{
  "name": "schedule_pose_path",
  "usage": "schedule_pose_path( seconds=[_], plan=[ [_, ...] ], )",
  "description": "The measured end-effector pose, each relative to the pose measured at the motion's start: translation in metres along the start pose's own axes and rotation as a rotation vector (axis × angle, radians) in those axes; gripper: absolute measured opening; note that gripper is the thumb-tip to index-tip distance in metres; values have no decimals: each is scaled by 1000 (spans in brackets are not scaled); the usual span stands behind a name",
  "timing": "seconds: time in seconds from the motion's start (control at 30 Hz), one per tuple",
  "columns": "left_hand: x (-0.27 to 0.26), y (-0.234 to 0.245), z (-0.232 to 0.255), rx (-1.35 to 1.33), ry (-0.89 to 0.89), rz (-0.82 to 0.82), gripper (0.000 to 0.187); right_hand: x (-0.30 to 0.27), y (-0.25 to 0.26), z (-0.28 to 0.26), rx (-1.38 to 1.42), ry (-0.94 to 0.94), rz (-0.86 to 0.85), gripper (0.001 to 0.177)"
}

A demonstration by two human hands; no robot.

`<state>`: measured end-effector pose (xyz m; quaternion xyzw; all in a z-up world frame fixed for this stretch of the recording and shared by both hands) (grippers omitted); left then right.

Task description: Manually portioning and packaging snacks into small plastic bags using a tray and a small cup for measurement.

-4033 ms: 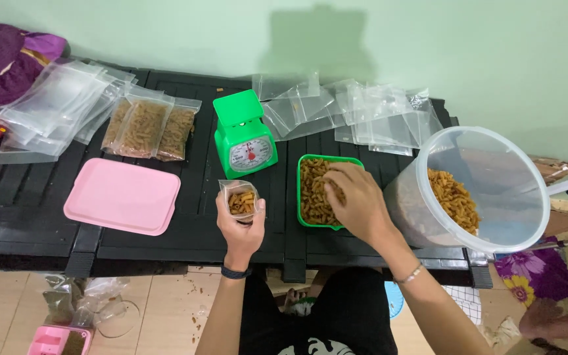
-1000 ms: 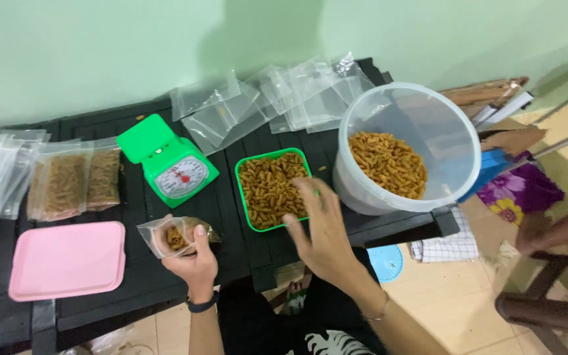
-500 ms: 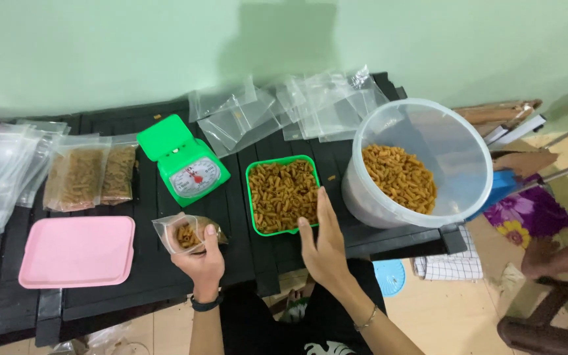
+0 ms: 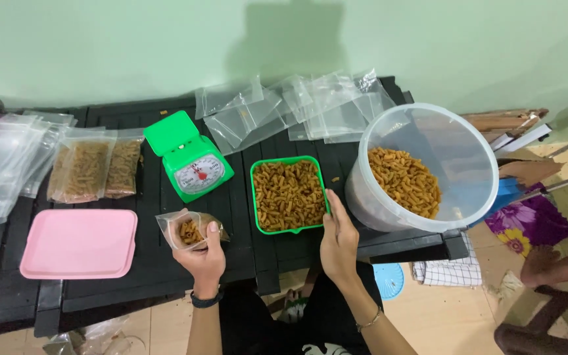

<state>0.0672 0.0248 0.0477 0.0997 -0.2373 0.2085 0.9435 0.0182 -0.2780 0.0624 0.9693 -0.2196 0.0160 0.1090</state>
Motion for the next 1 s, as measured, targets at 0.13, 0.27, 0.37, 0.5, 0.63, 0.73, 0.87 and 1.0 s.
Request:
schedule_pose_path(
  seconds=[0.13,0.27,0.37,0.5,0.63,0.73,0.87,1.0],
  plan=[
    [1,-1,-6,13,-12,5,41,13,3,-2,-50,-186,-3,58],
    [-2,1,-5,-6,-106,16,48,32,-13,-21,-226,-141,-121,65],
    [0,0,-6,-21,-95,23,50,53,-24,-23,-505,-125,-179,76],
    [3,0,-4,-42,-92,11,51,85,-30,10,-738,-95,-166,85],
    [1,2,-4,-56,-75,29,51,90,-34,19,-744,-116,-184,84],
    [4,1,0,-74,-66,17,48,92,-34,20,-624,-148,-152,82],
    [2,2,4,-72,-77,12,48,90,-36,26,-542,-130,-120,82],
    [4,2,5,-79,-95,11,46,79,-34,16,-529,-108,-135,77]
  ],
)
Point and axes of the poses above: each hand's wrist, its own x-axis towards the middle knuckle, its own y-axis out of the back of the hand, z = x × y, the point moved 9 cm from there along x, towards the middle knuckle, and after that the axes turned 1 degree about -z, right-handed, at the moved point
